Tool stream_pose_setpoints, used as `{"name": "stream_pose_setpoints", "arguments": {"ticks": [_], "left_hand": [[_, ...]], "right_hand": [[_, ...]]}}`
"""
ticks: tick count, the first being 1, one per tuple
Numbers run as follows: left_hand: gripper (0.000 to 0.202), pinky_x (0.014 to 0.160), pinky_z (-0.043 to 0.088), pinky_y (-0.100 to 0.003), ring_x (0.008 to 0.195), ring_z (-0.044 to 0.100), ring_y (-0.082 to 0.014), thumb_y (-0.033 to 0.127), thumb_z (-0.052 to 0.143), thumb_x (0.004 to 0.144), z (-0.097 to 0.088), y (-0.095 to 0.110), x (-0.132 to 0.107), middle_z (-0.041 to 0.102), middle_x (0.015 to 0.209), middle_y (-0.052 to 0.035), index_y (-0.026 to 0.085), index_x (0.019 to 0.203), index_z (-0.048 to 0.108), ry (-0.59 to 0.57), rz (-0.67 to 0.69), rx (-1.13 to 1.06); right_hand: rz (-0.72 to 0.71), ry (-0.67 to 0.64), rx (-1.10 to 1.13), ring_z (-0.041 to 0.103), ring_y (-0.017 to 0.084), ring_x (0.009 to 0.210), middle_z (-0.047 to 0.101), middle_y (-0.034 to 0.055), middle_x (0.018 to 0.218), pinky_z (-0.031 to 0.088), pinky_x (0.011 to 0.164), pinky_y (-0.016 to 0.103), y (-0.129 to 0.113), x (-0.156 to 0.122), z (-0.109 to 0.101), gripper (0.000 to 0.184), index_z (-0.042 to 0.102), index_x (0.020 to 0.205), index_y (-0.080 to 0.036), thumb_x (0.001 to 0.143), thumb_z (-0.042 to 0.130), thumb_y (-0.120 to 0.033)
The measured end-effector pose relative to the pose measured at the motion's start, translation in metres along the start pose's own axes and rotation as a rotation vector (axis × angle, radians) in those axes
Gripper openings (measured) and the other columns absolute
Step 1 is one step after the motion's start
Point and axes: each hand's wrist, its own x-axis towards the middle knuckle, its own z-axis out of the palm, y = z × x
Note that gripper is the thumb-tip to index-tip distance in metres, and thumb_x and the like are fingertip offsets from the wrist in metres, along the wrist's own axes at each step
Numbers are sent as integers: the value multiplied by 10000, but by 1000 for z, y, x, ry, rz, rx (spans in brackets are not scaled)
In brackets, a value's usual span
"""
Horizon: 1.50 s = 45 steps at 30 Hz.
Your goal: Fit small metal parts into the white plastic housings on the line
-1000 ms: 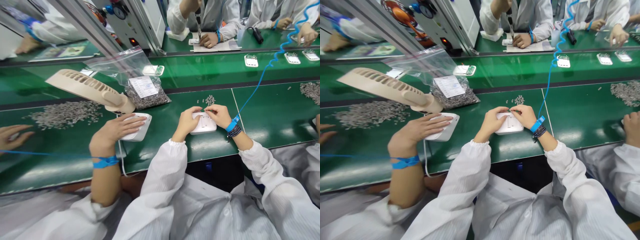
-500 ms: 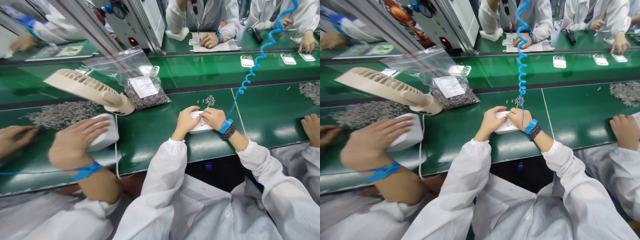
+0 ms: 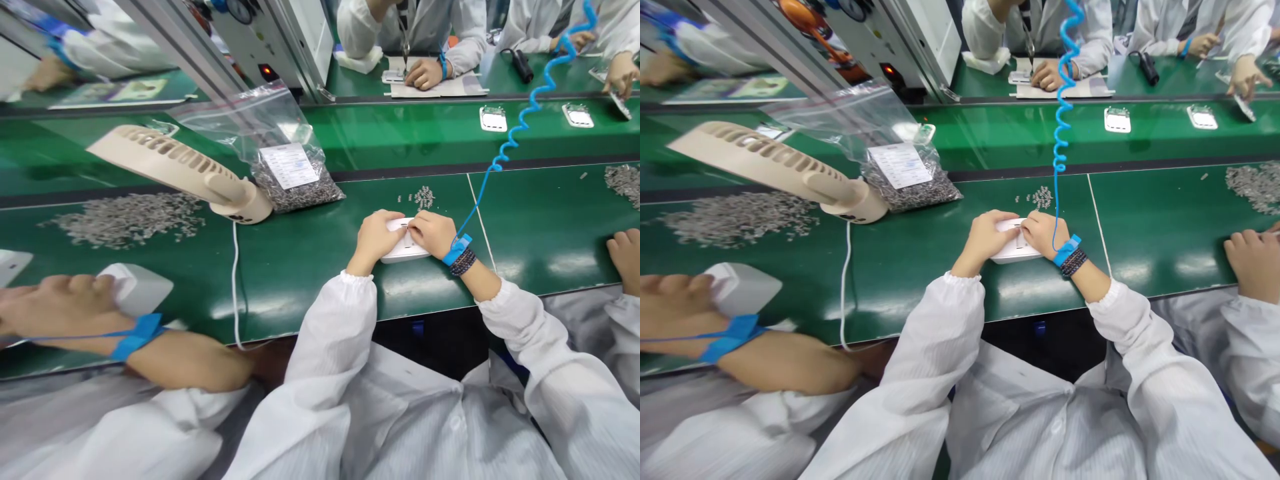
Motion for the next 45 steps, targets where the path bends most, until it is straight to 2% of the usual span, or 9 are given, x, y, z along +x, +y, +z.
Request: {"name": "stream_pose_setpoints", "arguments": {"ticks": [8, 18, 25, 32, 35, 37, 39, 42, 45], "left_hand": [[355, 1055, 485, -438, 1147, 649, -312, 252, 695, 775, -2, 2, -1, 729, 1201, -84, 224, 1120, 772, -25, 2, 20], [311, 1026, 496, -439, 1118, 660, -318, 272, 678, 775, -2, 3, 0, 742, 1169, -80, 238, 1065, 784, -10, -5, 14], [256, 944, 524, -411, 1027, 687, -311, 218, 714, 714, -6, 9, 6, 775, 1061, -52, 252, 954, 798, -27, -72, -8], [214, 867, 536, -405, 962, 687, -308, 180, 747, 669, -2, 12, 10, 772, 980, -64, 245, 868, 790, 1, -117, -38], [237, 932, 528, -422, 998, 681, -307, 190, 738, 690, -1, 6, 9, 765, 1013, -76, 228, 919, 783, 8, -81, -68], [407, 992, 515, -432, 1046, 670, -289, 222, 717, 737, -1, -1, 4, 736, 1136, -102, 204, 1143, 734, 64, -20, -149], [626, 1038, 499, -454, 1134, 644, -286, 284, 711, 780, -4, -11, -5, 657, 1310, -138, 190, 1385, 580, 109, 58, -226], [852, 1147, 405, -534, 1375, 481, -352, 421, 786, 742, -11, -20, -20, 474, 1531, -156, 224, 1497, 443, 17, 216, -146], [983, 1197, 331, -567, 1456, 361, -390, 452, 864, 652, -15, -19, -36, 421, 1564, -155, 231, 1503, 425, -87, 304, 28]], "right_hand": [[-8, 17, 90, 633, 178, 874, 714, 54, 939, 404, 696, 269, 5, -1, 0, 166, 761, 929, -186, 933, 596, -195], [-27, -3, -3, 626, 191, 902, 724, 73, 992, 380, 669, 297, 4, 0, 0, 262, 778, 939, -198, 995, 524, -225], [-77, -87, -120, 616, 214, 935, 736, 101, 1003, 372, 659, 310, -4, -3, -11, 285, 775, 937, -178, 1007, 500, -208], [-63, -122, -92, 629, 253, 979, 734, 105, 1018, 423, 667, 332, -7, -7, -12, 250, 784, 937, -176, 961, 538, -219], [-43, -24, 48, 645, 228, 965, 742, 81, 998, 470, 736, 315, 1, -8, -4, 223, 791, 925, -196, 926, 568, -187], [10, 129, 188, 658, 200, 951, 745, 52, 1004, 494, 795, 298, 10, -7, 1, 237, 793, 938, -214, 906, 566, -153], [87, 308, 311, 662, 179, 881, 743, 42, 983, 508, 801, 291, 19, -4, 3, 258, 792, 943, -211, 900, 549, -136], [174, 472, 433, 619, 155, 707, 741, 40, 928, 510, 718, 290, 28, 1, 2, 242, 787, 940, -196, 900, 553, -149], [206, 485, 480, 571, 138, 619, 745, 31, 916, 498, 671, 289, 31, 3, 0, 208, 778, 919, -201, 883, 578, -158]]}}
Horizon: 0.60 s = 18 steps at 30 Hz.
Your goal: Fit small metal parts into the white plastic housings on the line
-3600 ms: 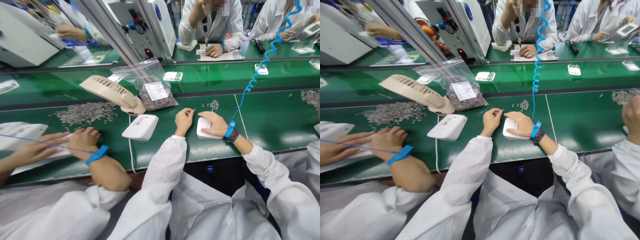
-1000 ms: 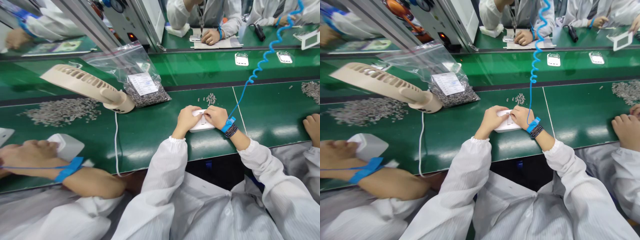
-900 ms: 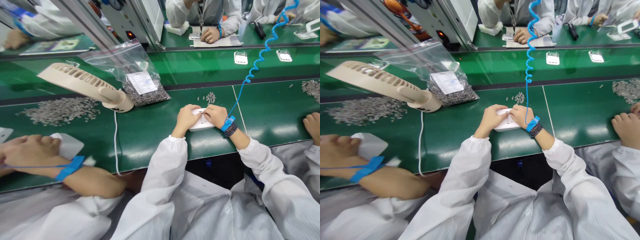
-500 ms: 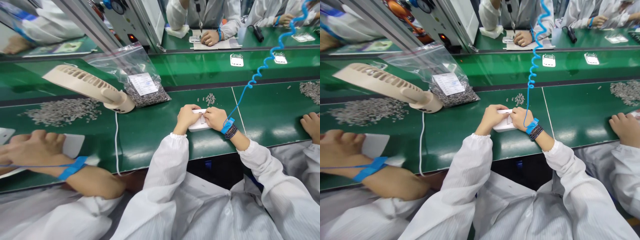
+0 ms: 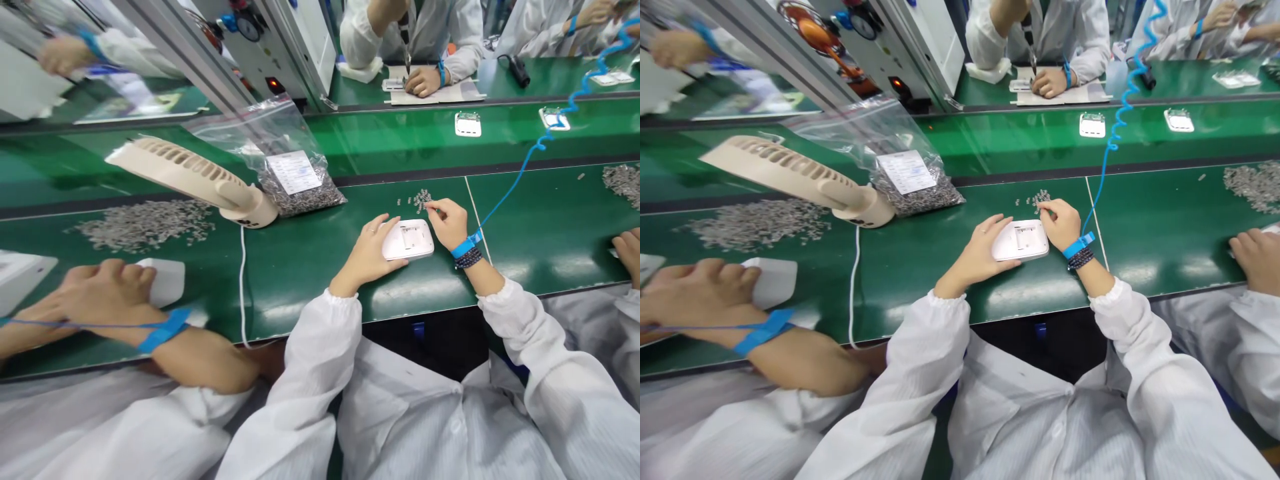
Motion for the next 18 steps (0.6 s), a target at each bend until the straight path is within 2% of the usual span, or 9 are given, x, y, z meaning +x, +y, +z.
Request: {"name": "stream_pose_setpoints", "arguments": {"ticks": [2, 5, 7, 10, 12, 15, 18], "left_hand": [[1018, 1179, 364, -550, 1410, 415, -382, 413, 880, 626, 0, 5, -9, 466, 1517, -154, 223, 1507, 405, 14, -2, 40], [1000, 1148, 401, -512, 1344, 478, -370, 370, 892, 591, -2, 3, -26, 518, 1453, -144, 217, 1468, 437, 136, -68, 68], [931, 1141, 400, -498, 1312, 501, -365, 367, 889, 586, -10, -5, -40, 549, 1403, -140, 208, 1410, 487, 284, -204, 109], [843, 1139, 383, -508, 1275, 512, -366, 390, 875, 586, -29, -26, -61, 580, 1320, -132, 190, 1326, 526, 546, -507, 200], [817, 1140, 370, -522, 1284, 493, -372, 409, 866, 593, -45, -40, -71, 578, 1297, -135, 177, 1300, 529, 667, -690, 255], [805, 1148, 347, -536, 1319, 459, -382, 396, 861, 613, -63, -57, -79, 559, 1304, -164, 147, 1298, 518, 758, -867, 299], [827, 1159, 326, -538, 1342, 444, -400, 396, 863, 626, -75, -68, -78, 543, 1323, -193, 116, 1315, 501, 802, -942, 289]], "right_hand": [[-8, 1, 20, 566, 137, 612, 746, 33, 908, 499, 675, 292, -1, 0, -1, 200, 773, 902, -199, 873, 581, -156], [-19, 35, 56, 572, 144, 611, 744, 41, 878, 496, 659, 296, -1, -1, -3, 195, 773, 882, -191, 872, 579, -177], [-1, 47, 59, 573, 147, 610, 742, 42, 860, 494, 647, 297, -1, -1, -4, 194, 773, 873, -191, 871, 579, -194], [19, 31, 49, 580, 150, 618, 743, 39, 857, 502, 655, 299, -1, -1, -5, 191, 773, 873, -196, 866, 582, -204], [15, 18, 57, 584, 150, 618, 741, 41, 854, 503, 656, 299, -1, -1, -4, 190, 774, 875, -195, 863, 585, -209], [14, 13, 68, 582, 147, 605, 737, 42, 844, 497, 641, 296, -1, -2, -3, 193, 778, 873, -195, 860, 587, -213], [29, 8, 56, 584, 148, 609, 740, 39, 849, 496, 644, 295, 0, -2, -2, 194, 780, 869, -202, 860, 587, -218]]}}
